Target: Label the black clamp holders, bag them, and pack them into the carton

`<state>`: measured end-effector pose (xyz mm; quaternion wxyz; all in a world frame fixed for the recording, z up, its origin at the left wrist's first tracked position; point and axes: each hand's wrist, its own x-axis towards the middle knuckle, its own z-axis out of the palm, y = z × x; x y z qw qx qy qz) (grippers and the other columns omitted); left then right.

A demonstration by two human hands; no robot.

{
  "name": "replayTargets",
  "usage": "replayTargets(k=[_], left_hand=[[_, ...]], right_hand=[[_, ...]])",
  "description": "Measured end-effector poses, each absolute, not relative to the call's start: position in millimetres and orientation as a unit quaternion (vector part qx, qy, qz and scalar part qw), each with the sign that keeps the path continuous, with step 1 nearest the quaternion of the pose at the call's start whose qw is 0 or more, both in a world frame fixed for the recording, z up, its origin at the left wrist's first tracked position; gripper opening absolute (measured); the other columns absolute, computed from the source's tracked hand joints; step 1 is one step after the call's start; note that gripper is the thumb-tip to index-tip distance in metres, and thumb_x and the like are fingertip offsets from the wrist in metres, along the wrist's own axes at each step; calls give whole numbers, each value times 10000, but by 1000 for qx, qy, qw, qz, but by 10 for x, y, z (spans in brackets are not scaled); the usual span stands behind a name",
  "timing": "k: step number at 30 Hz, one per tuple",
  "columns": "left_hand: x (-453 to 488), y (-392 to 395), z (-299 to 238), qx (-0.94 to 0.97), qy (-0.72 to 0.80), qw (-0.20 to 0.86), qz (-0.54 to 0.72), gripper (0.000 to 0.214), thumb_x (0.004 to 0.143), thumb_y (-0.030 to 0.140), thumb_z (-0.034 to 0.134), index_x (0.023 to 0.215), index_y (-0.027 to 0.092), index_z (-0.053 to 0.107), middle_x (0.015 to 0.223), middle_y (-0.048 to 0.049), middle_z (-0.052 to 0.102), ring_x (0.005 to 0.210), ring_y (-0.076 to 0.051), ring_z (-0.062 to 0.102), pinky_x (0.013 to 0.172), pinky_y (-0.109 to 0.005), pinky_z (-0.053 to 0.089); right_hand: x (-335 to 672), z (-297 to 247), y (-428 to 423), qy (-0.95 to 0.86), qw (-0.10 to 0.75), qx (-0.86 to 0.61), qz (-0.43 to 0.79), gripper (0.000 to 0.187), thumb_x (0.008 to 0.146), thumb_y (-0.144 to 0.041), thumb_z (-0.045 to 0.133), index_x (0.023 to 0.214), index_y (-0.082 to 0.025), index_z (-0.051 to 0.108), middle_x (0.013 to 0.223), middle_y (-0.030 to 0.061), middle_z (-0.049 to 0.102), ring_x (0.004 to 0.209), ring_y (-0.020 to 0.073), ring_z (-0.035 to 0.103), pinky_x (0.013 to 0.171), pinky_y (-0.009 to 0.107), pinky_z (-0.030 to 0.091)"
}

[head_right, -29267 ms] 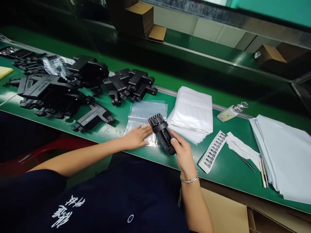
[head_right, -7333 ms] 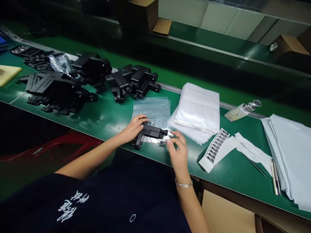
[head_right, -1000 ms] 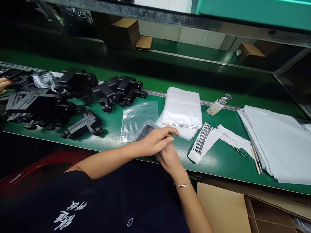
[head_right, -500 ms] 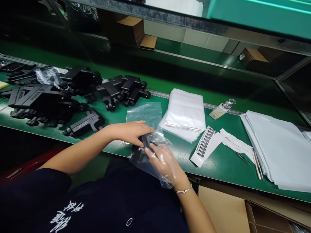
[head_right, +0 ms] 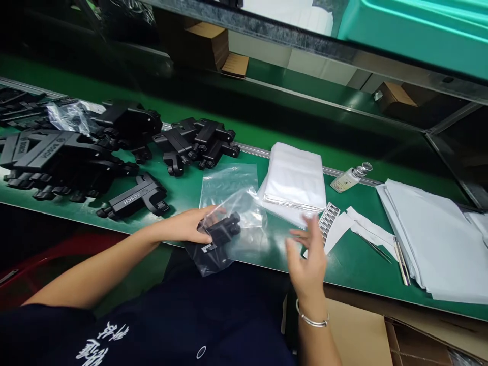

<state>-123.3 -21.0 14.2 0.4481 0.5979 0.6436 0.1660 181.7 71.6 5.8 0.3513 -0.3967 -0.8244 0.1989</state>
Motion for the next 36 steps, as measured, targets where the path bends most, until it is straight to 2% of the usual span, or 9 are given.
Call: replayTargets(k=[4, 12, 15, 18, 21, 24, 27, 29, 36], left_hand=[[-1010, -232, 143, 582, 653, 414, 251, 942, 731, 320, 675, 1548, 248, 212, 1145, -43, 688, 1041, -250, 665, 910, -333, 513], [-623, -417, 39, 796, 528, 216, 203, 960, 825, 372, 617, 1584, 309, 33, 1210, -62, 708, 1010, -277, 715, 817, -321, 580], [-440, -306, 81, 833, 461, 180, 247, 930, 863, 423, 576, 1574, 362, -21, 1238, -42, 700, 1010, -271, 719, 793, -329, 598], [-274, -175, 199, 808, 471, 204, 289, 864, 894, 480, 513, 1551, 447, -47, 1414, -12, 584, 1106, -290, 681, 719, -345, 620], [-237, -79, 197, 748, 553, 234, 281, 688, 914, 540, 453, 1533, 490, 157, 1446, 24, 543, 1227, -332, 603, 567, -318, 614], [-290, -1, -3, 745, 562, 258, 250, 522, 926, 547, 443, 1439, 459, 412, 1418, 25, 557, 1258, -324, 583, 539, -263, 603], [-322, 96, -257, 787, 518, 251, 222, 465, 939, 506, 451, 1388, 394, 504, 1381, 10, 599, 1205, -280, 630, 646, -243, 622], [-302, 170, -376, 813, 491, 241, 201, 457, 944, 492, 450, 1381, 378, 521, 1356, 9, 627, 1176, -256, 653, 735, -250, 625], [-227, 299, -492, 832, 474, 230, 173, 479, 928, 499, 468, 1377, 353, 550, 1344, -4, 646, 1172, -259, 659, 877, -314, 597]], right_hand=[[1395, 257, 497, -917, 250, -237, 198, 525, 942, -327, 576, 1442, -233, 445, 1325, 144, 595, 1187, 300, 589, 946, 473, 544], [1487, 455, 685, -910, 62, -153, 381, 264, 854, -376, 687, 999, -160, 640, 917, 38, 700, 805, 161, 651, 729, 243, 511], [1915, 405, 689, -885, 130, -152, 422, 211, 842, -318, 671, 995, -173, 658, 905, 20, 707, 788, 126, 651, 714, 197, 494], [2659, 427, 515, -836, 313, -268, 362, 121, 812, -309, 655, 848, -196, 677, 781, 4, 691, 665, 122, 628, 630, 211, 492], [3636, 613, 140, -672, 549, -486, 104, 81, 790, -291, 630, 790, -217, 662, 733, 0, 657, 646, 155, 612, 629, 271, 493], [4594, 854, -207, -453, 619, -618, -171, 133, 725, -324, 657, 756, -195, 653, 718, 4, 610, 665, 176, 585, 698, 315, 478], [5333, 913, -247, -284, 465, -781, -305, 245, 744, -354, 603, 849, -149, 687, 759, 71, 645, 732, 244, 607, 732, 361, 466], [5681, 789, -82, -239, 333, -871, -271, 326, 793, -330, 542, 965, -98, 694, 887, 167, 694, 841, 286, 633, 792, 376, 456], [6357, 219, 713, -297, 203, -923, -134, 369, 834, -310, 536, 1033, -49, 704, 966, 244, 715, 902, 329, 660, 799, 372, 464]])
